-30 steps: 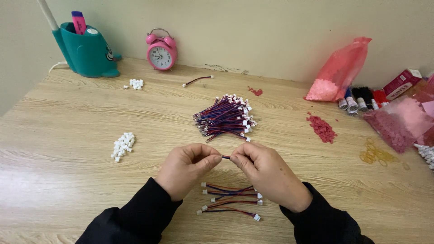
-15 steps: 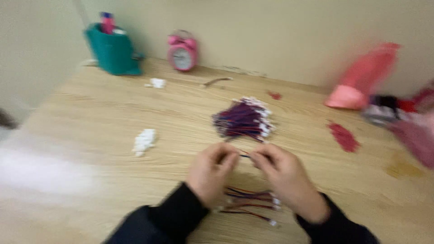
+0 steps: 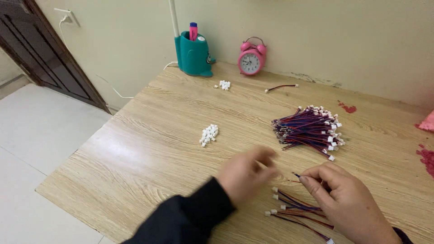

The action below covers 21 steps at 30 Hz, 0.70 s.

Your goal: Sorting and inspecting small electronic wire harnesses on a wooden table

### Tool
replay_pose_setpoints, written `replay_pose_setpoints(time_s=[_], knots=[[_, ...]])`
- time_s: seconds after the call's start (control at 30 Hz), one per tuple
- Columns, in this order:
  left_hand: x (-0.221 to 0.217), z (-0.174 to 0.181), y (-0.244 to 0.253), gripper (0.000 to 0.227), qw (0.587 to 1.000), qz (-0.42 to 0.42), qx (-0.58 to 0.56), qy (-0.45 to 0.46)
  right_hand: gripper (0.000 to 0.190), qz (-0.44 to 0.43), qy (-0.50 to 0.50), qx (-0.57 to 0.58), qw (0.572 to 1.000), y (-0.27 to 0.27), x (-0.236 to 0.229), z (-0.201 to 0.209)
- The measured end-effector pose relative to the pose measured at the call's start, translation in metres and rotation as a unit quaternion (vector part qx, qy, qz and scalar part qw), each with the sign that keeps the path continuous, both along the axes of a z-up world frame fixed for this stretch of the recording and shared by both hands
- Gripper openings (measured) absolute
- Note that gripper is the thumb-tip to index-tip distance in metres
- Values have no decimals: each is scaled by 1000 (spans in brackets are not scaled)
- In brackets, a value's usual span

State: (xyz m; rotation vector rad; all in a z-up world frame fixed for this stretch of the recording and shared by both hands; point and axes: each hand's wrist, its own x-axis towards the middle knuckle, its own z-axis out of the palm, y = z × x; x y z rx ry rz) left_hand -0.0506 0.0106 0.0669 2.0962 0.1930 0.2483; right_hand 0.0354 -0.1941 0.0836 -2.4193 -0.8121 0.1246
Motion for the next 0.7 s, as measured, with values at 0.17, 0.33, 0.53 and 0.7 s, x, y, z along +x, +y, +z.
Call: replay_pose_setpoints(time_s=[0.17,0.33,0.53,0.7], knots=[[-7,-38,116,26,971,169,165,38,17,-16,2,34,999,3,-4,3],[-20,-47,144,14,945,171,264,85,18,-12,12,20,1000,5,-1,-4],[-14,-60,147,15,931,157,328,16,16,-60,49,39,996,7,-4,-1],[-5,-75,151,15,926,166,339,18,16,-25,8,35,999,4,2,-7]])
